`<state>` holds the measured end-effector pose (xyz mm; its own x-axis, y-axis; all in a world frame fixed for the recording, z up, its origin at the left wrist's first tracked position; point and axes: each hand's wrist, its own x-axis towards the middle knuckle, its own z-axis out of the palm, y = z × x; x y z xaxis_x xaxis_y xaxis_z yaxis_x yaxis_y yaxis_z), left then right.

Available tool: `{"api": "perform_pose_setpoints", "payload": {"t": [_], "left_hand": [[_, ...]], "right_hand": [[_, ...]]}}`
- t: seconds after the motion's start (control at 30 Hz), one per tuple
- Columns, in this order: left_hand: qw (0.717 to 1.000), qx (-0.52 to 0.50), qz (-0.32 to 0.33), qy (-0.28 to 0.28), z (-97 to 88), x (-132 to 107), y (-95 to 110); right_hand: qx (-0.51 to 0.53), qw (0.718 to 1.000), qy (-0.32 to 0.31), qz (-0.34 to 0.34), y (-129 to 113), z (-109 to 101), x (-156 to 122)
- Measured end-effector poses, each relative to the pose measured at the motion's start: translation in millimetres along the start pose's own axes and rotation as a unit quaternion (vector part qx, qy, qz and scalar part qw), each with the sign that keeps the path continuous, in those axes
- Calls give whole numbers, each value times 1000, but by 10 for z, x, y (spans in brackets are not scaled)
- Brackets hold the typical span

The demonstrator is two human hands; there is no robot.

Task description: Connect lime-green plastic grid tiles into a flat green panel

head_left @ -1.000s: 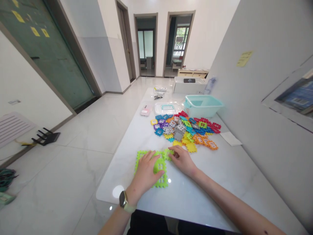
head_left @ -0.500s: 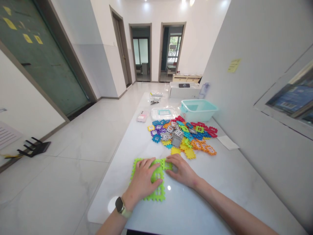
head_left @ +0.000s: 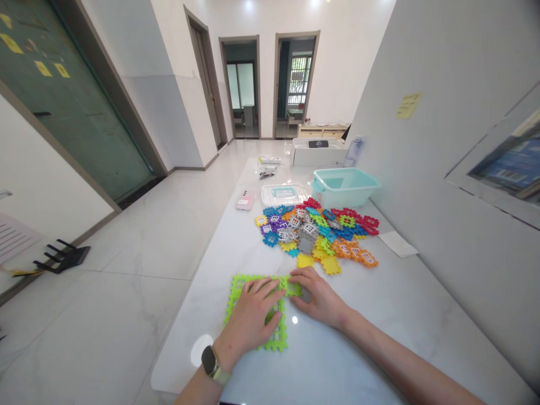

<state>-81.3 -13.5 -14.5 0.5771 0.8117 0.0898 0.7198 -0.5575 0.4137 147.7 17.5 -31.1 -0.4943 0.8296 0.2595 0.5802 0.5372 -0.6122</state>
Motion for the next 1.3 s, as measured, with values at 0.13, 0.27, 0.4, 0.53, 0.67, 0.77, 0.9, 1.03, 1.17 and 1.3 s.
{"api": "perform_pose_setpoints", "payload": {"t": [0.13, 0.27, 0.4, 0.53, 0.67, 0.77, 0.9, 1.03, 1.17, 1.3], "left_hand": [[999, 27, 18, -1, -1, 1, -4], [997, 69, 32, -6, 0, 3, -2], [993, 96, 60, -20, 3, 9, 4], [994, 95, 51, -30, -11, 29, 19], [994, 91, 42, -40, -28, 53, 38], [994, 94, 39, -43, -11, 66, 41], [992, 114, 49, -30, 28, 78, -4], [987, 142, 52, 57, 0, 10, -119], [977, 161, -18, 140, -2, -203, -244], [979, 163, -67, 100, 138, -403, -348]], "right_hand": [[5, 1000, 3, -9, 19, 18, 1], [4, 1000, 3, -15, 30, 13, 13], [1, 1000, 0, -16, 6, 2, 21], [-9, 1000, -6, -18, -25, 16, 24], [-29, 999, -3, -25, -24, 38, 21], [-46, 998, -2, -36, -32, 68, 17], [-66, 996, -1, -58, -44, 85, 3], [-81, 994, 65, -42, 221, -129, 23], [-164, 954, 220, 117, 912, -658, 166], [-203, 929, 243, 190, 1603, -1154, 348]]}}
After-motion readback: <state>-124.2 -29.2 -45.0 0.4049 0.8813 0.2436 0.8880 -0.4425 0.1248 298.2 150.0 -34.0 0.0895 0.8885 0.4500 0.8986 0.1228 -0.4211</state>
